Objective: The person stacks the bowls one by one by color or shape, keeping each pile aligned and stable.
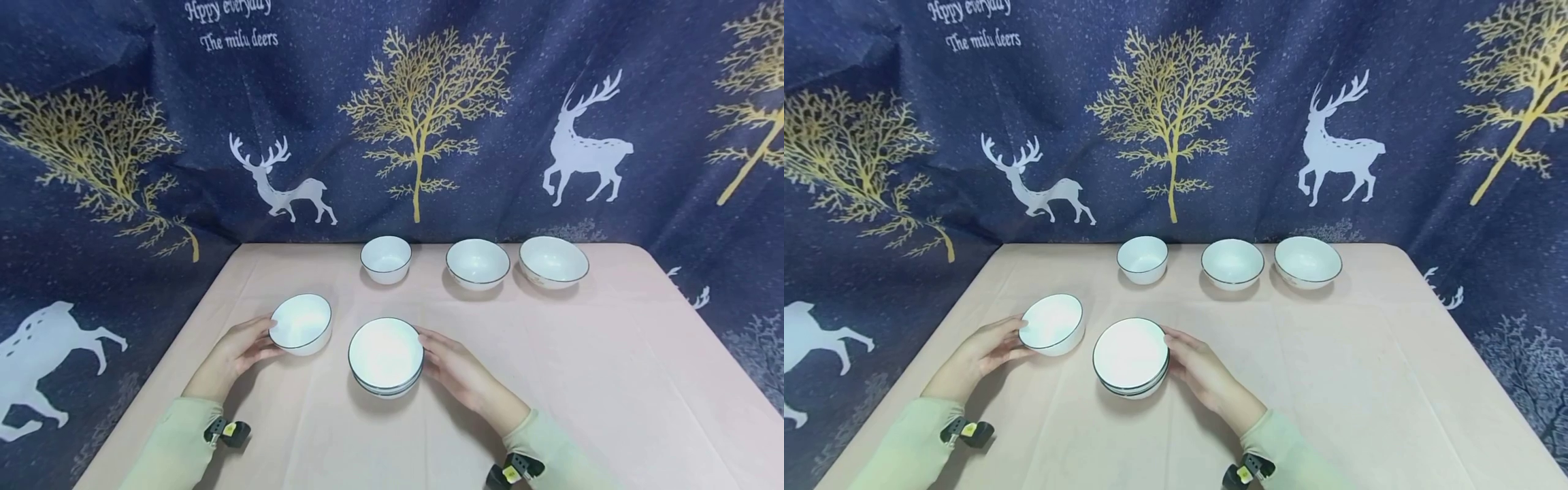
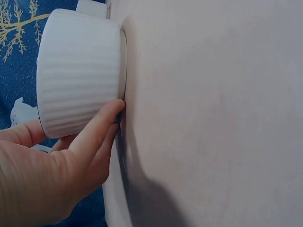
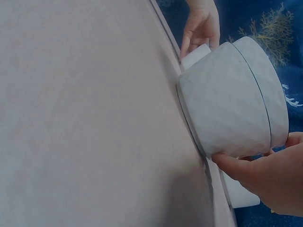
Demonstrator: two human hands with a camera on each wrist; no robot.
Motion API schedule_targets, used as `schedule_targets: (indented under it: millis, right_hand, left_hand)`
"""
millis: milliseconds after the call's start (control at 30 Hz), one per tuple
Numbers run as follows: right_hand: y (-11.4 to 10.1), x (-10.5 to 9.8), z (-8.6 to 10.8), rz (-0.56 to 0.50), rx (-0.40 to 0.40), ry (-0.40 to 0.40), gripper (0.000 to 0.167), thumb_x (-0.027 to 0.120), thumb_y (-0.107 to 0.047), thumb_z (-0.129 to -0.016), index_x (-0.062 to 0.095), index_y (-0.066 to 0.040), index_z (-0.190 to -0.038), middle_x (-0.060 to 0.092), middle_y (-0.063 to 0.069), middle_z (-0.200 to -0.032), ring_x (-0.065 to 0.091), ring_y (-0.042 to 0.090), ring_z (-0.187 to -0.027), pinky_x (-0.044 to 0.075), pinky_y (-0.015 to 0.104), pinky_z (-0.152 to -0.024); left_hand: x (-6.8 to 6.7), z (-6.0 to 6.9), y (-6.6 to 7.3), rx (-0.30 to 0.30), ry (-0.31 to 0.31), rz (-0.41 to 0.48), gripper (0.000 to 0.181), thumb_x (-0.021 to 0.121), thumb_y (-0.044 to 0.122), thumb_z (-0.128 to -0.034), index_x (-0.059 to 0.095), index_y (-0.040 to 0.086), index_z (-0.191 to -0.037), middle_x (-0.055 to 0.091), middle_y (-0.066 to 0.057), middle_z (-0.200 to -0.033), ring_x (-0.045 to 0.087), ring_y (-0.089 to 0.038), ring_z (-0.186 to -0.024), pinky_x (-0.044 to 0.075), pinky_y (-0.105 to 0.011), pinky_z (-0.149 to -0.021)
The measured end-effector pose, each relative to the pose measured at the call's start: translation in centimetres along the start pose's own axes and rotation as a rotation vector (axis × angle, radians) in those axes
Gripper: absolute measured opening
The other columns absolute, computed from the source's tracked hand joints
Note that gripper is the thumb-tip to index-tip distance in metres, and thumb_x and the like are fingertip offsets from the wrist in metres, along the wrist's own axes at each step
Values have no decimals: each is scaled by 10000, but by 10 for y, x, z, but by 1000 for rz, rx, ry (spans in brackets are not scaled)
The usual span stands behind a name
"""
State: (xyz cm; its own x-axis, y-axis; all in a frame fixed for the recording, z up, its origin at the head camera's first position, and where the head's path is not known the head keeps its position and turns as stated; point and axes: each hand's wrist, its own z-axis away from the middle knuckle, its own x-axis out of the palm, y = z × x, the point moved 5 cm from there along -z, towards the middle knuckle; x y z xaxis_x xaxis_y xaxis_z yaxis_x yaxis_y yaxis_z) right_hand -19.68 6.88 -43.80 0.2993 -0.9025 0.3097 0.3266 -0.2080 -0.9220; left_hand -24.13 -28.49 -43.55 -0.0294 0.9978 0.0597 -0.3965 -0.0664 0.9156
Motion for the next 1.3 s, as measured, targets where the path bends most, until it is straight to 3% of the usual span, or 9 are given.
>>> schedule_targets:
  millis: [233, 633, 1033, 1167, 1300]
  right_hand:
    - [-1, 0, 1, -3, 1, 1, 555, 492, -225, -1002, 323, 41, -1459, 325, 212, -1509, 307, 357, -1387, 353, 447, -1129]
    - [0, 0, 2, 7, -10, 0, 565, 502, -247, -997, 337, 49, -1449, 348, 216, -1495, 317, 368, -1381, 352, 465, -1127]
    - [3, 0, 0, 13, -6, 1, 556, 490, -240, -1003, 330, 51, -1450, 348, 219, -1494, 307, 368, -1386, 342, 477, -1130]
    - [1, 0, 1, 24, -9, 6, 571, 496, -263, -1001, 333, 49, -1450, 347, 219, -1494, 305, 372, -1386, 346, 479, -1127]
    - [0, 0, 1, 32, -4, 11, 570, 493, -270, -1002, 334, 40, -1453, 352, 213, -1494, 315, 370, -1381, 358, 469, -1122]
  left_hand:
    - [8, -2, 1, 41, -22, 2, 567, 427, 41, -985, 175, -139, -1461, 229, -373, -1435, 615, -121, -865, 565, -382, -887]
    - [20, -8, 6, 70, -28, 14, 541, 424, 42, -987, 214, -123, -1458, 211, -337, -1475, 605, -94, -879, 566, -397, -881]
    - [37, 3, 22, 144, -68, -3, 532, 455, 53, -988, 252, -136, -1442, 252, -349, -1454, 631, -86, -903, 565, -396, -875]
    - [46, 9, 30, 176, -96, 13, 543, 474, 59, -983, 254, -159, -1429, 336, -330, -1390, 640, -112, -911, 568, -419, -865]
    - [55, 14, 39, 194, -117, 31, 547, 489, 45, -972, 259, -175, -1417, 522, -212, -1201, 652, -139, -896, 576, -441, -844]
